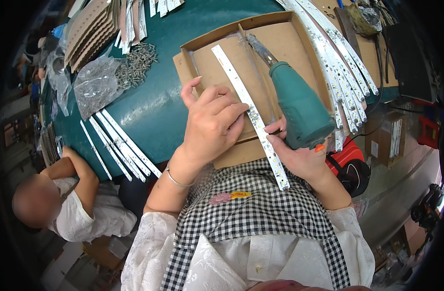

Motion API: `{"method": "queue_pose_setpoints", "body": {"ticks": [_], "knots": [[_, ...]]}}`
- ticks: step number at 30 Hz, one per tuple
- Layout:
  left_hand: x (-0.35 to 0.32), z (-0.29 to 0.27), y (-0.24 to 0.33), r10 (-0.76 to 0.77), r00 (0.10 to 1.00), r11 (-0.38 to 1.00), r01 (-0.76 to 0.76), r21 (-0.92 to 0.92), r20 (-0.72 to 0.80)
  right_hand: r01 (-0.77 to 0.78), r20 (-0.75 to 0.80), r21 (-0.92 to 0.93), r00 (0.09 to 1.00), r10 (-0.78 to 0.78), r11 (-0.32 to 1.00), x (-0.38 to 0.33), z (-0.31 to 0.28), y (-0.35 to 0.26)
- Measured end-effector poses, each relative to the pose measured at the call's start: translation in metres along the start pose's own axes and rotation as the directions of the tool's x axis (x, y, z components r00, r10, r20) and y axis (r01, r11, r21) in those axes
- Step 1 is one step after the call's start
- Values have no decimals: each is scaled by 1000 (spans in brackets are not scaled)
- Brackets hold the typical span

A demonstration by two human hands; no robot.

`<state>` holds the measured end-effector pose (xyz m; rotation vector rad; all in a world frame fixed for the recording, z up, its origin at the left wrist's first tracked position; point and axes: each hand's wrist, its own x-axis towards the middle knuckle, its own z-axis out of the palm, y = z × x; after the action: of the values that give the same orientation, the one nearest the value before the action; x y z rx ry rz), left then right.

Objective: The person uses a soldering iron to apply heat to specific points on white LED strips held against a cardboard support. They repeatedly pick up strips from a pile on the left, perform the soldering action, and place the finished strips into a cardboard box on the right.

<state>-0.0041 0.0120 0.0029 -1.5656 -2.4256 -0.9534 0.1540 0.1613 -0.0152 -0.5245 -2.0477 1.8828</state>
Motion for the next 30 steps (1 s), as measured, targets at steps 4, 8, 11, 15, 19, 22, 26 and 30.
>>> {"method": "queue_pose_setpoints", "body": {"ticks": [4, 8, 11, 15, 19, 22, 26, 30], "knots": [[-4, 0, -3, -104, 994, 990, 102, -93, -19, -15, -1, 53, 1000, 15, 998, -2, 0, 0], [-8, 0, -3, -121, 991, 987, 115, -114, -50, 108, 127, -49, 987, -101, 993, -1, -5, 9], [-7, 1, -4, -93, 994, 991, 87, -98, -55, 152, 163, -58, 977, -141, 987, -2, -7, 13], [-5, 0, -4, -56, 998, 998, 55, -45, -29, 169, 113, -4, 979, -167, 986, -2, -5, 12], [-6, 1, -7, -83, 996, 994, 82, -76, -18, 138, 166, 29, 976, -141, 990, 0, -7, 8], [-9, 4, -9, -119, 991, 987, 113, -117, -52, 156, 197, 111, 964, -176, 981, -1, -16, 2], [-13, 7, -10, -131, 987, 980, 114, -162, -96, 5, 37, 262, 999, -15, 965, -21, -38, -22], [-14, 6, -7, -141, 986, 978, 125, -165, -88, -97, 23, 361, 995, 96, 928, -44, -67, -27]]}}
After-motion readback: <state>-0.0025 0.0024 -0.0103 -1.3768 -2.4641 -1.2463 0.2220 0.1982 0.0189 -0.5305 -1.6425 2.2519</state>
